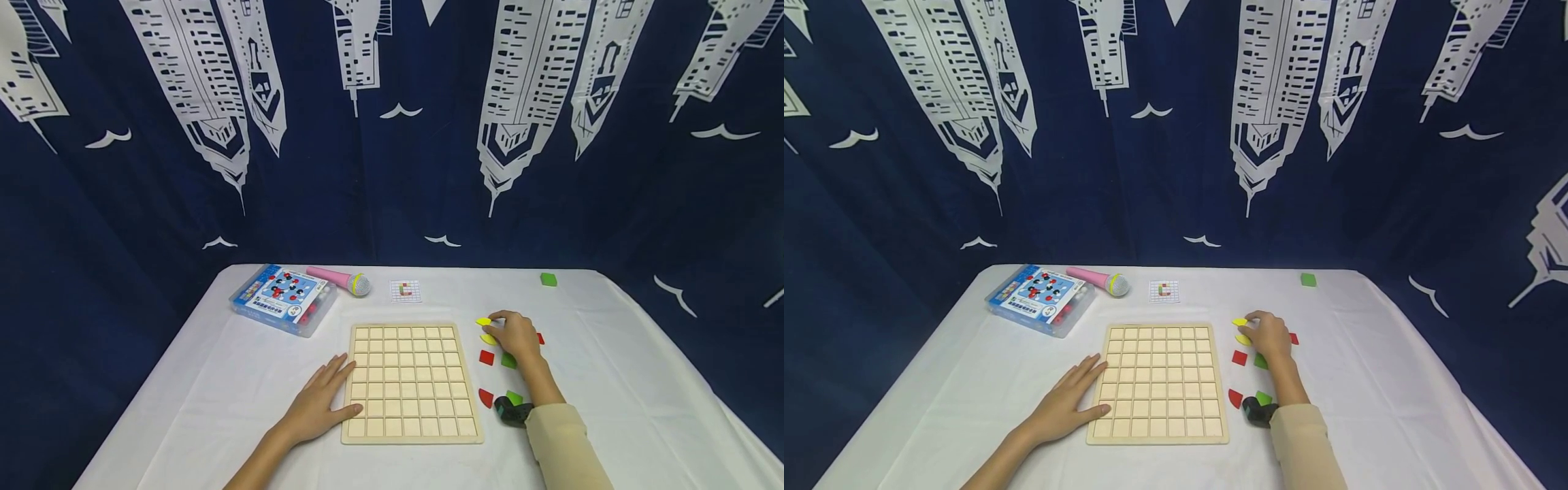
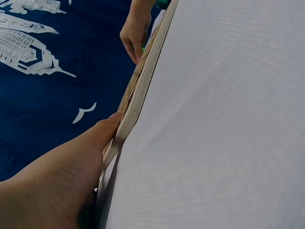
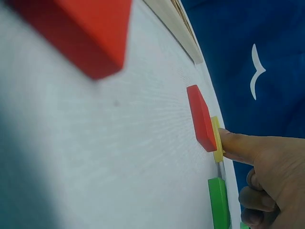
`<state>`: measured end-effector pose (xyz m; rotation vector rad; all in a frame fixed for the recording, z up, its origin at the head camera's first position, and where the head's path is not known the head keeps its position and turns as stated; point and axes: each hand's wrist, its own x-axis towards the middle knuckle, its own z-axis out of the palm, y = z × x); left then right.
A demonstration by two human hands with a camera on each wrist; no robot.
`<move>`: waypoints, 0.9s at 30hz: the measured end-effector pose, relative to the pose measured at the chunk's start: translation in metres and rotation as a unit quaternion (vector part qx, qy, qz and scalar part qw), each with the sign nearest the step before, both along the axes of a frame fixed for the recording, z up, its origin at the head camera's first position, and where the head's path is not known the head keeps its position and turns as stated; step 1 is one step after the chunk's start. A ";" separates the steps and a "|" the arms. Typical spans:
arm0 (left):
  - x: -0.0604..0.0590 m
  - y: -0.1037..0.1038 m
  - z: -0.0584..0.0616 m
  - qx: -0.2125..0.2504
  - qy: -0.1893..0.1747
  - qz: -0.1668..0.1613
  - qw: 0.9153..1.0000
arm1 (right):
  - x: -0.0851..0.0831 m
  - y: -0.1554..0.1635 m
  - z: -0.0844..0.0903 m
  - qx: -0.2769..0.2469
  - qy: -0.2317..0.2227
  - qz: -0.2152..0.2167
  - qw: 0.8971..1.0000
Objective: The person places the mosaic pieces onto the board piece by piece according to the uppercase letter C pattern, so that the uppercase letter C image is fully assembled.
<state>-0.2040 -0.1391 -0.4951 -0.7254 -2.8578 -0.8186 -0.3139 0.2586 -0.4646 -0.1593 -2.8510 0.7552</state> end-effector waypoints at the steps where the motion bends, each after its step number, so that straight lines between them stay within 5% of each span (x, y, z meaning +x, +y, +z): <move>1: 0.000 0.000 0.000 0.000 0.001 0.000 1.000 | 0.000 0.000 0.000 -0.001 -0.001 -0.001 1.000; 27: 0.000 0.000 0.002 0.002 -0.009 0.000 1.000 | 0.005 0.003 0.003 -0.008 -0.027 0.002 1.000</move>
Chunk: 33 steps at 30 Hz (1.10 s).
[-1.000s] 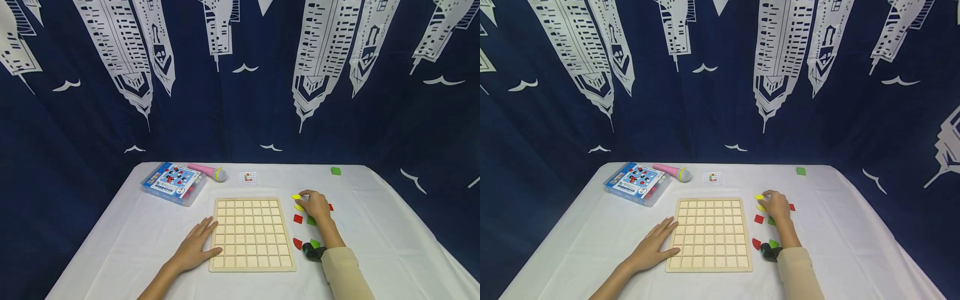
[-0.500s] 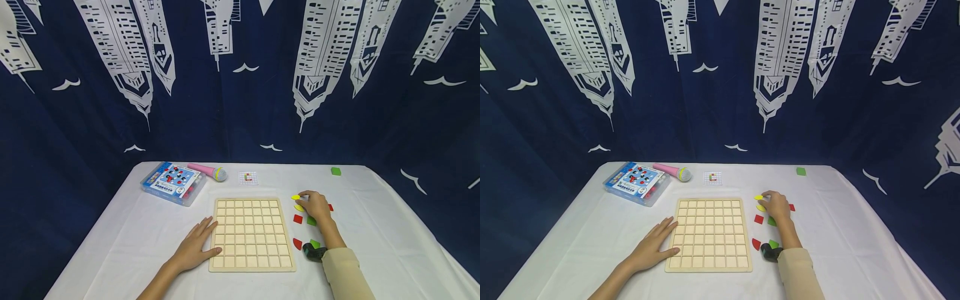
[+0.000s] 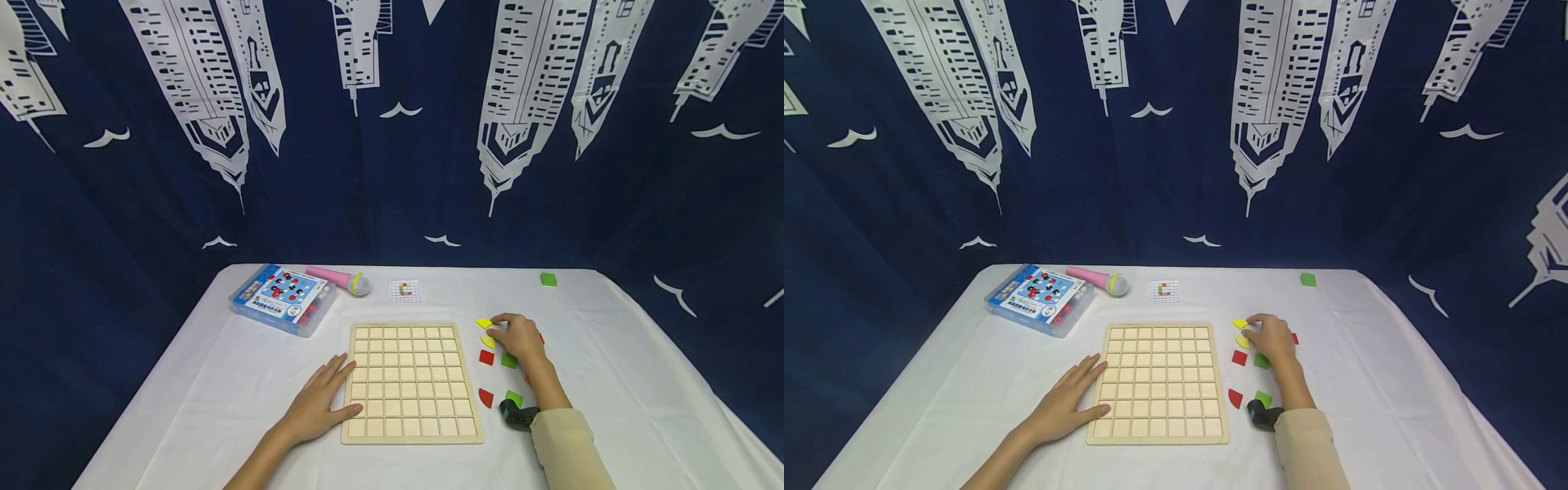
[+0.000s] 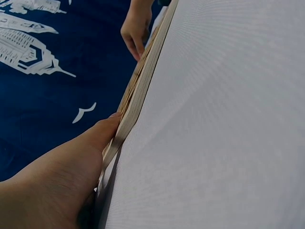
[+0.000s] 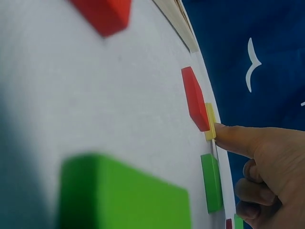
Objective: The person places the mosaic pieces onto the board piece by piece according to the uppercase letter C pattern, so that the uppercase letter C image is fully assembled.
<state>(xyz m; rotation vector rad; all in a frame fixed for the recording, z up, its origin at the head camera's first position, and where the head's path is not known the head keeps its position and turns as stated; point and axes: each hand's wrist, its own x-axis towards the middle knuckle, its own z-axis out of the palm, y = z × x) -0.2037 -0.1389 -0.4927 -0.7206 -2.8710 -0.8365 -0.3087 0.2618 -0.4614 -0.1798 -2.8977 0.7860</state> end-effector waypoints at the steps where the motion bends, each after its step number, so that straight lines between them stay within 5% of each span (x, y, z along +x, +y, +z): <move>1: 0.000 0.000 0.000 -0.001 0.000 0.000 1.000 | 0.001 0.000 0.000 0.000 0.001 0.001 1.000; 17: 0.000 0.001 -0.001 0.001 0.001 0.000 1.000 | -0.005 -0.010 -0.006 -0.007 0.013 0.008 1.000; 27: 0.000 0.000 -0.003 -0.002 -0.004 -0.002 1.000 | 0.018 -0.042 0.010 -0.031 0.130 0.079 0.988; 33: 0.000 -0.002 -0.003 0.003 0.000 0.003 1.000 | 0.034 -0.073 0.026 -0.051 0.159 0.116 0.979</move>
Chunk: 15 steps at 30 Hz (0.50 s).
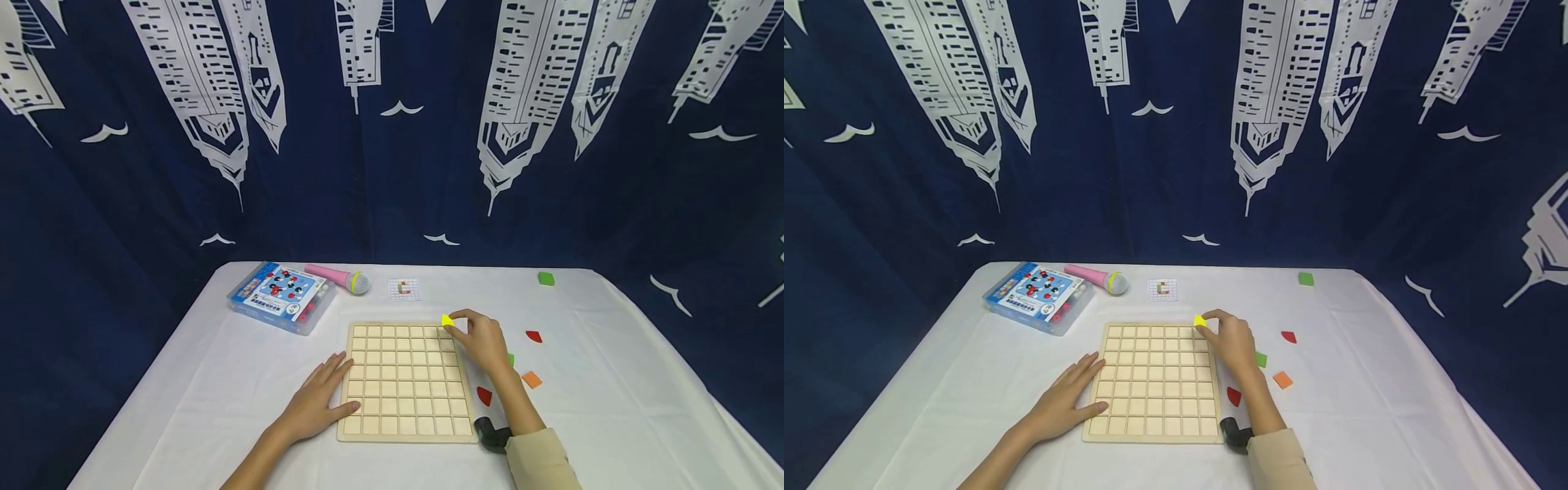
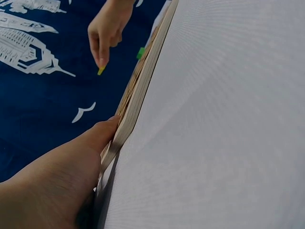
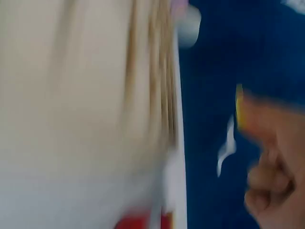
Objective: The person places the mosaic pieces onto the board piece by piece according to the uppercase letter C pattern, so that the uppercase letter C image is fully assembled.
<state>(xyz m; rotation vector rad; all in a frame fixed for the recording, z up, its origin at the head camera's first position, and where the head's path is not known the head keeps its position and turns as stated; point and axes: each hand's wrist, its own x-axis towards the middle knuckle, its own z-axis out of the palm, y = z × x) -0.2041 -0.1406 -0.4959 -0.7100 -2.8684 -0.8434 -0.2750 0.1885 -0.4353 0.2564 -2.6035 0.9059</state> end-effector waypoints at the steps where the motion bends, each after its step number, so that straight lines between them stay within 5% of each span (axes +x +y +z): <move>1: 0.000 0.000 0.000 0.002 -0.001 0.000 1.000 | 0.002 -0.003 0.004 0.001 0.005 0.000 1.000; 8: -0.001 0.000 -0.002 -0.001 -0.005 0.000 1.000 | 0.016 -0.018 0.026 0.003 0.032 -0.002 0.999; 15: -0.002 0.000 -0.001 -0.001 -0.005 -0.003 1.000 | 0.018 -0.045 0.006 -0.017 -0.002 0.010 1.000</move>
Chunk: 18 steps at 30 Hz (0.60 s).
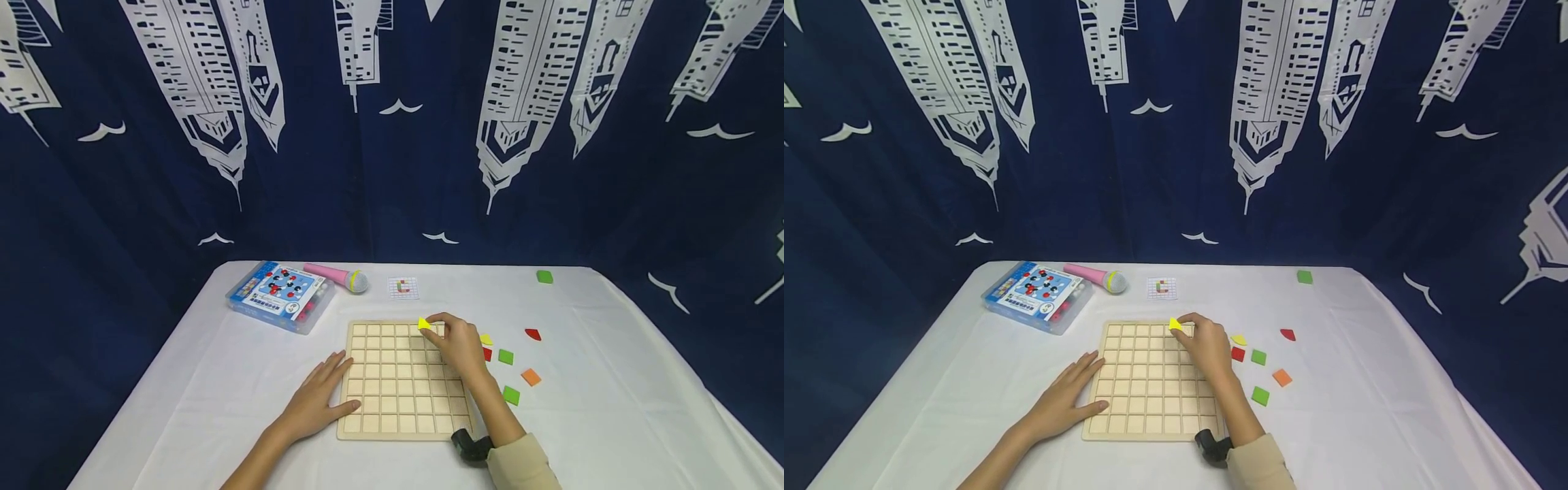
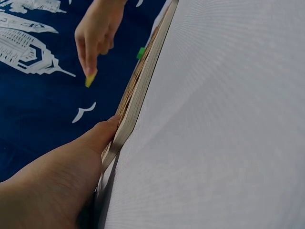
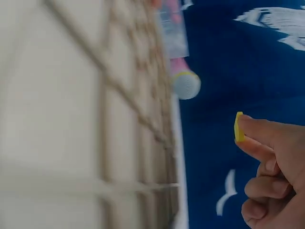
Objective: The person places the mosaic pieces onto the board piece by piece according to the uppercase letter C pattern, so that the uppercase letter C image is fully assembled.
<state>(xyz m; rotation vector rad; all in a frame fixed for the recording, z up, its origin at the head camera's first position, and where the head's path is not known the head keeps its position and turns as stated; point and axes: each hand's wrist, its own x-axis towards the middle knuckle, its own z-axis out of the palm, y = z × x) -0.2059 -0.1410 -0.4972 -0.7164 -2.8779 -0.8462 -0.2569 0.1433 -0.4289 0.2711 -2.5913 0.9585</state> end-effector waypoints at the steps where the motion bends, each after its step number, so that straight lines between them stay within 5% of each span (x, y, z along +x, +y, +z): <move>1: 0.000 0.000 0.000 0.001 0.000 -0.001 1.000 | -0.001 -0.003 -0.005 0.001 -0.005 -0.001 1.000; 10: 0.000 -0.001 0.000 0.002 0.005 -0.001 1.000 | -0.007 -0.015 -0.039 0.020 -0.060 -0.019 0.998; 18: 0.001 -0.001 0.002 0.003 0.006 0.000 1.000 | -0.007 -0.015 -0.037 0.029 -0.061 -0.023 0.997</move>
